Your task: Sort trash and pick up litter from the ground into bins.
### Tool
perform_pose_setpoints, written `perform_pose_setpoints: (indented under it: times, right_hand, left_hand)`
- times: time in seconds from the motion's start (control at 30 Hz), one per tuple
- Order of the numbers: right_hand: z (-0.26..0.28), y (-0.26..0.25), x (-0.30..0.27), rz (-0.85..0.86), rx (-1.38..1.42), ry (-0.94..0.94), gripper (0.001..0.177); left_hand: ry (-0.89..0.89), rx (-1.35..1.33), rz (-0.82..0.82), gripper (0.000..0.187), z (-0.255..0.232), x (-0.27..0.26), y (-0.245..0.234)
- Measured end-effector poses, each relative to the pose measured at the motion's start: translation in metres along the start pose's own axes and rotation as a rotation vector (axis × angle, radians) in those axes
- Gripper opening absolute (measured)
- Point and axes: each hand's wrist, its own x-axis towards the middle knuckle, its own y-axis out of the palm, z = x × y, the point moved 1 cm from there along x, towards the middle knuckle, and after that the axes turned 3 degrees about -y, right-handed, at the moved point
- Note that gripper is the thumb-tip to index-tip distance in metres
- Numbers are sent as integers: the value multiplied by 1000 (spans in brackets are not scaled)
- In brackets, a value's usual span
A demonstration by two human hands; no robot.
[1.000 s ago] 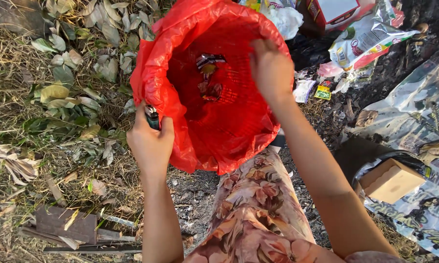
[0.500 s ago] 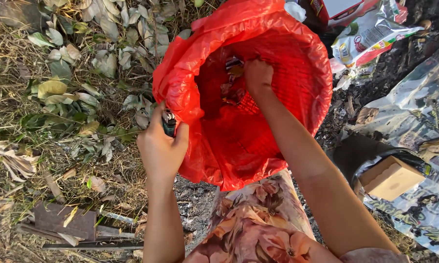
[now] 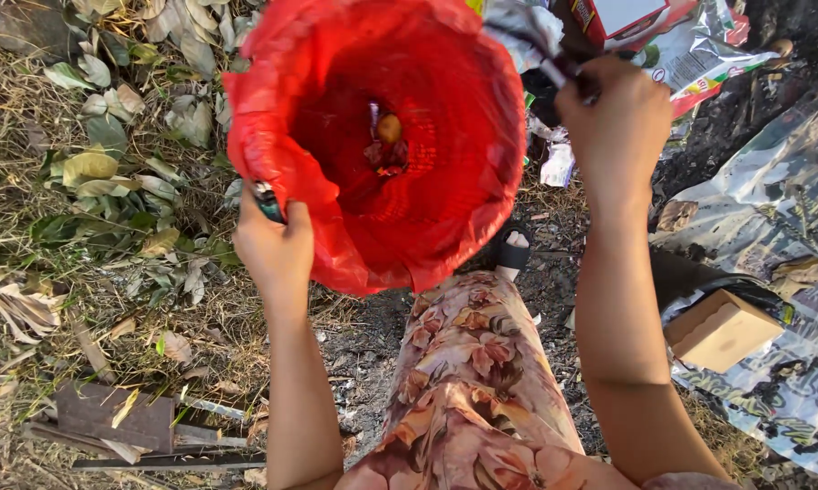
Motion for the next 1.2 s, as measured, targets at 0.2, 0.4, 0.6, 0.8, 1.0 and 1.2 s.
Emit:
perform_pose_setpoints:
  times: [0.2,0.4,0.6,0.8,1.0,1.2]
  right_hand:
    - [-65,73,19,-36,-130,56,40]
    - [-35,161,-54,123,-96,-33,38]
    - [5,272,-179,706,-261,-267,24]
    - [-27,379,-275,860,-346,-600,31]
    - [-19,417,-294,811,-441,-822,46]
    - [-23,449,-283,896,-657,-862,56]
  left_hand:
    - [-25,-235,-149,38,75,18,7]
    - [-235,-857,-509,50,177,36,-29]
    - [-588,-1223,-699,44,240,50,-66]
    - [-580,-1373,-832,44,340,76,-27]
    - [-697,-1443,-970,44,420,89,49]
    - [-623,-1593,-931,42,511,80,49]
